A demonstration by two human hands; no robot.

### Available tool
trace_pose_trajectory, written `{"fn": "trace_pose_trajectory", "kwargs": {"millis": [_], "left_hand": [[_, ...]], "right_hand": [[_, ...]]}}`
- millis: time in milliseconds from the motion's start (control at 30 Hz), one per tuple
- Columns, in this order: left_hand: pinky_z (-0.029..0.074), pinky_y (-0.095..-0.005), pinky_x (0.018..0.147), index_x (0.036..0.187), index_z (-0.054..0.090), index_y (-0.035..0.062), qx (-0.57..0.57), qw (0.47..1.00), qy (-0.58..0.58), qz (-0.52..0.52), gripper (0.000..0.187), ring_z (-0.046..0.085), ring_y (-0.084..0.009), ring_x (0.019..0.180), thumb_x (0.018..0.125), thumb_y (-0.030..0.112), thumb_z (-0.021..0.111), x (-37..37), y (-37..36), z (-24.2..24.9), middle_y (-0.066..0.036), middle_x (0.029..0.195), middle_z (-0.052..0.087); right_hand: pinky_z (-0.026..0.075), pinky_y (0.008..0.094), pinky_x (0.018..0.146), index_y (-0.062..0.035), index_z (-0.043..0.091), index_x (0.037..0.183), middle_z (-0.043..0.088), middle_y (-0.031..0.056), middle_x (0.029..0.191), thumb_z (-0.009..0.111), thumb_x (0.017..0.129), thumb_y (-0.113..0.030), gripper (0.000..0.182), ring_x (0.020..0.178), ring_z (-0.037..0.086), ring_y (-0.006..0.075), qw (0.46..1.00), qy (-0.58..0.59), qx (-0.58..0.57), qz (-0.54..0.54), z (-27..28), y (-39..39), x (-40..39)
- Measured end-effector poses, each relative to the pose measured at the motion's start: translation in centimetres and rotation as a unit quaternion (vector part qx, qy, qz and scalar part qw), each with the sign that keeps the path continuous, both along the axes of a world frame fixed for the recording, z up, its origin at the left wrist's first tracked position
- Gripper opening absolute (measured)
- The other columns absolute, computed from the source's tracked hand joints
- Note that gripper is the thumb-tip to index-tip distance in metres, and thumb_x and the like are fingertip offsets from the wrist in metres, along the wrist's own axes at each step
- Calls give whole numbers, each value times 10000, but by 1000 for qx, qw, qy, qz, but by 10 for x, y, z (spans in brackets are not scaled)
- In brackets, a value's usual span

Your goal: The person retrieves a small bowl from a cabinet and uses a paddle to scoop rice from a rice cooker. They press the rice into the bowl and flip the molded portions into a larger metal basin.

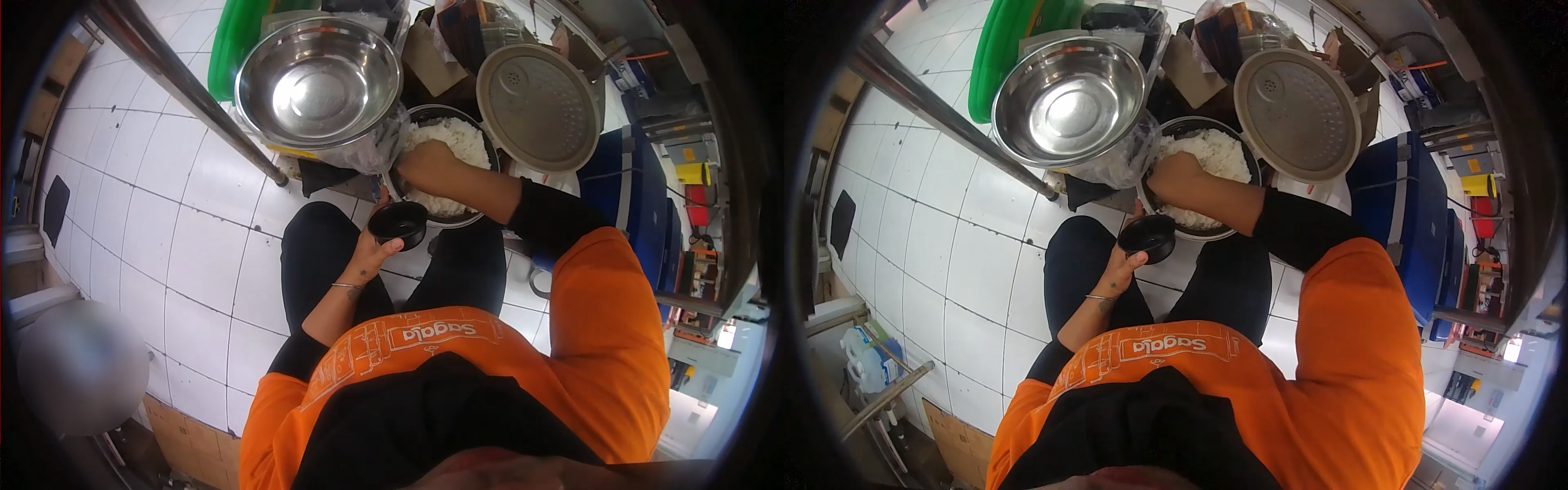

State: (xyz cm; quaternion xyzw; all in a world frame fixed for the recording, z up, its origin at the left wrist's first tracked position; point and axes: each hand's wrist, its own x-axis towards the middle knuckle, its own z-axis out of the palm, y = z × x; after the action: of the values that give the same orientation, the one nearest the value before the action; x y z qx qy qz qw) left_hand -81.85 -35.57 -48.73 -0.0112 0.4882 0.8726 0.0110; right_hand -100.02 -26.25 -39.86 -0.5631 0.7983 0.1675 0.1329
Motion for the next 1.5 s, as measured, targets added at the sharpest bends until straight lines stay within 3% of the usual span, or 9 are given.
{"fn": "trace_pose_trajectory", "kwargs": {"millis": [333,633,667,800,1000,1100,1167,1233,1500], "left_hand": [[290,-341,1075,1487,134,10,-22,1000,6,8,1011,424,-227,1270,751,421,694,1,-1,3,-146,1349,448],[302,-338,1068,1486,146,12,-9,1000,9,8,990,445,-223,1252,755,398,691,2,0,-1,-147,1341,461],[302,-338,1068,1486,146,12,-8,1000,9,9,990,445,-223,1252,755,398,691,2,0,-1,-147,1341,461],[309,-334,1060,1489,132,14,-12,1000,18,13,1013,456,-223,1238,755,431,691,2,1,2,-149,1330,468],[316,-333,1049,1491,113,13,-9,1000,3,10,1046,459,-222,1226,749,464,695,3,0,5,-148,1324,463],[318,-331,1046,1492,111,14,-3,1000,1,9,1050,463,-220,1217,747,465,698,2,1,6,-143,1315,465],[320,-330,1045,1493,110,17,-2,1000,2,16,1051,465,-219,1212,746,465,699,0,-1,3,-139,1309,468],[319,-325,1045,1491,123,17,16,1000,-12,11,1040,466,-214,1209,747,453,705,1,2,-4,-131,1304,474],[349,-330,1030,1472,176,4,10,1000,18,-4,1006,482,-198,1191,744,431,723,-2,1,-11,-118,1284,494]], "right_hand": [[532,425,709,-73,695,901,679,151,886,597,793,-176,178,870,672,313,984,-57,105,-136,44,63,12],[497,444,694,-144,656,1021,656,130,802,609,849,-249,206,808,656,319,994,-31,41,-101,101,58,-13],[501,455,689,-134,678,953,659,141,790,599,842,-244,175,783,655,334,992,-9,38,-123,107,50,-17],[513,458,700,-87,684,906,671,132,891,591,785,-160,169,841,659,320,989,-7,24,-142,95,15,-33],[521,451,699,-65,685,901,671,133,906,662,697,-217,256,837,652,336,995,-11,95,-20,65,-26,-60],[521,451,708,-67,682,909,669,124,888,686,666,-229,292,849,650,324,988,-110,110,21,35,-20,-86],[519,447,712,-63,685,864,669,113,856,677,669,-219,250,841,652,315,991,-104,-32,78,7,-9,-82],[521,442,707,-66,689,804,669,120,841,676,662,-218,208,831,650,326,995,-92,21,46,-3,-8,-64],[521,419,579,-102,685,738,667,106,697,627,698,-135,78,677,673,307,999,-16,-27,39,1,42,19]]}}
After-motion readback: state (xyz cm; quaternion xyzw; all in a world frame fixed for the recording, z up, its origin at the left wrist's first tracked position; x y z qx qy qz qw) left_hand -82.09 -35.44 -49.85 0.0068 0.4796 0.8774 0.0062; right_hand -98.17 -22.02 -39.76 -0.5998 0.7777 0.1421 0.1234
